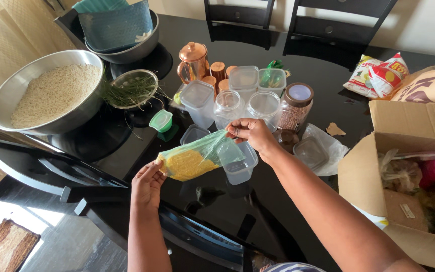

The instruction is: The person unpacks various grains and legumes from a cardboard box and transfers them into clear plastic containers on a dining table. They open small plastic bags, pour the contents into containers, and seal them with lids.

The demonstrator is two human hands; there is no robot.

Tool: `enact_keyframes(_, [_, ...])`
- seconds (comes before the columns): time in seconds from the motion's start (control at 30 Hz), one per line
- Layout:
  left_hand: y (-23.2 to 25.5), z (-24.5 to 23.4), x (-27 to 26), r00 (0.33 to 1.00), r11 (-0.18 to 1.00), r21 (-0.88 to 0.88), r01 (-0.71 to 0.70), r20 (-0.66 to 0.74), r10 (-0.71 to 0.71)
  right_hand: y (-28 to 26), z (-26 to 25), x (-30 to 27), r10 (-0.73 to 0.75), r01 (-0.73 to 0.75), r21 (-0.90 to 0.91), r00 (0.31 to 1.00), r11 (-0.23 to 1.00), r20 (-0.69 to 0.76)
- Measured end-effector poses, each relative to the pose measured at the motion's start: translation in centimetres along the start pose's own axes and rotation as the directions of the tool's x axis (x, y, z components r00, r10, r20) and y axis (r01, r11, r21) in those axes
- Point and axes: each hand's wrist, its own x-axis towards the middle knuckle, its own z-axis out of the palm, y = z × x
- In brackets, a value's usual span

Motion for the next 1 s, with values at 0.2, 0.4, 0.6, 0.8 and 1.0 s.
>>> enact_keyframes(0.2, [0.2, 0.3, -0.3, 0.999, 0.999, -0.004, -0.036, -0.015, 0.036, 0.2, 0.5, 0.0, -0.009, 0.011, 0.046, 1.000, 0.999, -0.028])
enact_keyframes(0.4, [0.1, 0.4, -0.1, 1.000, 1.000, 0.016, -0.020, 0.019, 0.020, 0.8, -0.1, -0.2, -0.016, 0.019, 0.075, 0.999, 0.997, -0.040])
enact_keyframes(0.6, [-0.6, 0.2, 0.0, 1.000, 1.000, -0.001, -0.017, 0.020, 0.017, 1.4, -0.7, -0.7, -0.006, 0.008, 0.074, 1.000, 0.997, -0.026])
enact_keyframes(0.8, [-0.4, 0.5, 0.1, 1.000, 1.000, 0.010, -0.002, -0.018, 0.003, 1.9, -0.8, -0.4, -0.002, 0.004, 0.065, 1.000, 0.998, -0.027])
enact_keyframes(1.0, [-0.2, 0.7, -0.2, 0.999, 0.999, -0.001, -0.032, -0.013, 0.032, 0.8, -0.6, -0.6, -0.011, 0.011, 0.013, 1.000, 1.000, -0.015])
